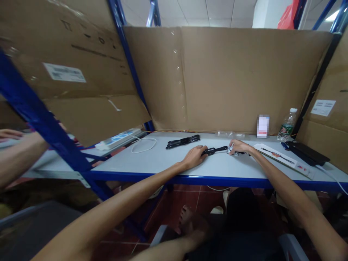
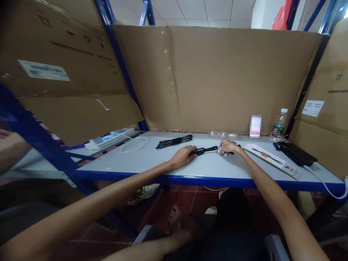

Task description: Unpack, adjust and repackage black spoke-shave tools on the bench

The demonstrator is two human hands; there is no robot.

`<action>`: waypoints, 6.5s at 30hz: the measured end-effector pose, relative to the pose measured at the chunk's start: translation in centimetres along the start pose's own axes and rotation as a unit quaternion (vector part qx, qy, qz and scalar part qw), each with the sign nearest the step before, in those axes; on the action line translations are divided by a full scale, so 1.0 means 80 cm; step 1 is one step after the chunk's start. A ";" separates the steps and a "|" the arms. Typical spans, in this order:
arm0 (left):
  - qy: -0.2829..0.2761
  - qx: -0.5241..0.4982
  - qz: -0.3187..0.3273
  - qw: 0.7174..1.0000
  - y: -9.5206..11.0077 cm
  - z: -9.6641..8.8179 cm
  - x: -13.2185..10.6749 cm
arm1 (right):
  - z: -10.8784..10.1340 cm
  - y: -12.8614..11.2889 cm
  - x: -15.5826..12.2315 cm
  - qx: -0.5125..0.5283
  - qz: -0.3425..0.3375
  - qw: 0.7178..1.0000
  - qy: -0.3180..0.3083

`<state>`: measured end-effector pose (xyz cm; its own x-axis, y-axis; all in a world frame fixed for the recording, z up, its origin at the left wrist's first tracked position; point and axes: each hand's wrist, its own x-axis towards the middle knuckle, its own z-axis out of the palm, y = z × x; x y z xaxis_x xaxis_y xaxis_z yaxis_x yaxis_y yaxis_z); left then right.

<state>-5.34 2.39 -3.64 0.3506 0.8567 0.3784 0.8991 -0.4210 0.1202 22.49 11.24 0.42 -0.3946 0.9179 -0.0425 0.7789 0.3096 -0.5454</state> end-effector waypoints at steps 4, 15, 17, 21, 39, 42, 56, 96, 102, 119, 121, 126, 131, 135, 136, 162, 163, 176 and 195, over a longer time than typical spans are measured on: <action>-0.011 -0.009 -0.024 1.000 0.000 0.000 0.001 | -0.005 0.012 0.005 0.095 -0.008 0.995 -0.041; -0.030 0.007 -0.009 0.999 0.011 -0.008 0.001 | 0.024 -0.056 0.051 0.202 -0.081 0.967 0.135; -0.035 0.009 -0.011 0.999 0.013 -0.009 0.000 | 0.046 -0.069 0.056 0.215 -0.084 0.967 0.104; -0.044 0.017 -0.031 0.998 0.012 -0.008 0.001 | 0.067 -0.078 0.055 0.244 -0.095 0.963 0.058; -0.047 0.018 -0.037 0.998 0.012 -0.005 0.003 | 0.063 -0.077 0.040 0.311 -0.018 0.950 0.004; -0.048 0.018 -0.037 0.998 0.012 -0.006 0.001 | 0.063 -0.076 0.041 0.310 -0.019 0.951 0.000; -0.050 0.026 -0.046 0.997 0.006 0.000 0.006 | 0.073 -0.066 0.052 0.175 -0.095 0.980 0.005; -0.116 -0.251 -0.192 0.942 -0.021 0.006 0.045 | 0.056 -0.055 0.023 0.001 -0.231 0.973 -0.011; -0.110 -0.281 -0.196 0.933 -0.019 0.004 0.044 | 0.054 -0.054 0.022 0.009 -0.219 0.975 -0.023; -0.091 -0.283 -0.205 0.933 -0.013 0.003 0.042 | 0.043 -0.057 0.019 0.022 -0.208 0.978 -0.018; -0.085 -0.278 -0.211 0.933 -0.013 0.003 0.041 | 0.022 -0.050 0.019 0.071 -0.209 0.975 0.030; -0.097 -0.262 -0.210 0.937 -0.011 -0.001 0.040 | -0.043 -0.009 -0.002 0.042 -0.113 0.980 0.161; -0.098 -0.245 -0.209 0.942 -0.010 -0.003 0.039 | -0.062 0.022 -0.051 -0.066 -0.088 0.993 0.045; -0.102 -0.247 -0.220 0.938 -0.012 0.000 0.041 | -0.060 0.035 -0.068 -0.120 -0.056 0.978 0.162; -0.104 -0.250 -0.223 0.936 -0.012 0.001 0.041 | -0.059 0.037 -0.068 -0.142 -0.053 0.976 0.159; -0.096 -0.227 -0.208 0.947 -0.008 -0.002 0.040 | -0.046 0.051 0.034 -0.050 -0.019 0.997 -0.055; -0.097 -0.228 -0.209 0.946 -0.007 -0.003 0.039 | -0.044 0.052 0.035 -0.045 -0.016 0.998 -0.049; -0.127 -0.287 -0.202 0.928 -0.012 -0.008 0.050 | -0.026 -0.020 0.026 0.308 -0.070 0.949 -0.010; -0.176 -0.386 -0.180 0.888 -0.013 -0.024 0.051 | 0.079 -0.065 -0.009 -0.100 -0.383 0.904 0.164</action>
<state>-5.37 5.75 -0.49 0.2602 0.9598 -0.1056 0.5695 -0.0642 0.8195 15.62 7.37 -2.01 -0.7151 0.4299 0.5512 0.4248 0.8935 -0.1457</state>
